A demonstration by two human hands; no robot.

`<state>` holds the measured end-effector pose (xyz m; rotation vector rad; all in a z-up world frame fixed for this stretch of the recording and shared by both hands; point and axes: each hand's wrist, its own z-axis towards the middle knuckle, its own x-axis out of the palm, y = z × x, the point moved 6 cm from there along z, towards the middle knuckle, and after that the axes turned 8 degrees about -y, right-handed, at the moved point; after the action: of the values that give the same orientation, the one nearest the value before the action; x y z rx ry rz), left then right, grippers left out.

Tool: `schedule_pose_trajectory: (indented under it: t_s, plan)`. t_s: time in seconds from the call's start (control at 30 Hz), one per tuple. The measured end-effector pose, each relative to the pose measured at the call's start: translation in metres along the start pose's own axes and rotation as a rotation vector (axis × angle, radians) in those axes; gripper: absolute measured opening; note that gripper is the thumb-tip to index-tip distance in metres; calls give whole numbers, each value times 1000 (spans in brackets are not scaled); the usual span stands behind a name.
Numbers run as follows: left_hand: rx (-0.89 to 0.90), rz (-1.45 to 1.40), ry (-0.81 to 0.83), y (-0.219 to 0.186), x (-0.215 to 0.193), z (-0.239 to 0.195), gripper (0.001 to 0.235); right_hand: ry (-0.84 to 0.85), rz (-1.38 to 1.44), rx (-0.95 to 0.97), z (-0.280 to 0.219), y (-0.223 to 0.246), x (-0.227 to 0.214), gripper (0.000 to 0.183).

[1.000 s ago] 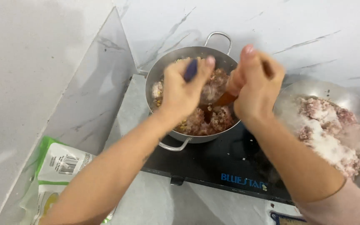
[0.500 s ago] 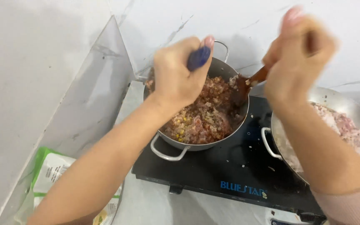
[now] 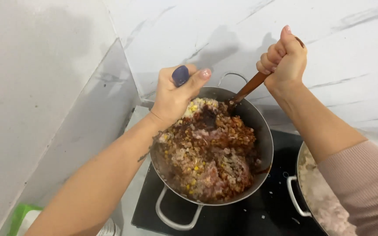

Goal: The person retrieves a seasoning packet, cuts it open with scissors, and pours the contents into a pot of meat and corn on the stove. They then stir the pot and a separate wok of ground meat using a spatula and wooden spoon.

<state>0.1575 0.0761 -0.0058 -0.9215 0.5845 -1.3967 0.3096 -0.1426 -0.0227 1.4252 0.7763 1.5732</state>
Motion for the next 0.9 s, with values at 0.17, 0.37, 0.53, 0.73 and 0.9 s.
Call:
schedule_pose_trajectory:
  t_s: [0.17,0.37,0.53,0.73,0.9]
  plan:
    - [-34,-36,86,-6,2,3,52,176,42,105,6,-11,15,61]
    - [168,52,274,-98,31,-17,54,479,-37,-116,-51,56,53,57]
    - [238,150,375,-149,43,-61,52,580,-101,-294,-127,102,57,51]
    - [498,215,390,-196,53,-120,45,532,-187,-411,-194,144,43,55]
    - [449,123,363,-148,56,-154,47,524,3,-147,-203,71,17,43]
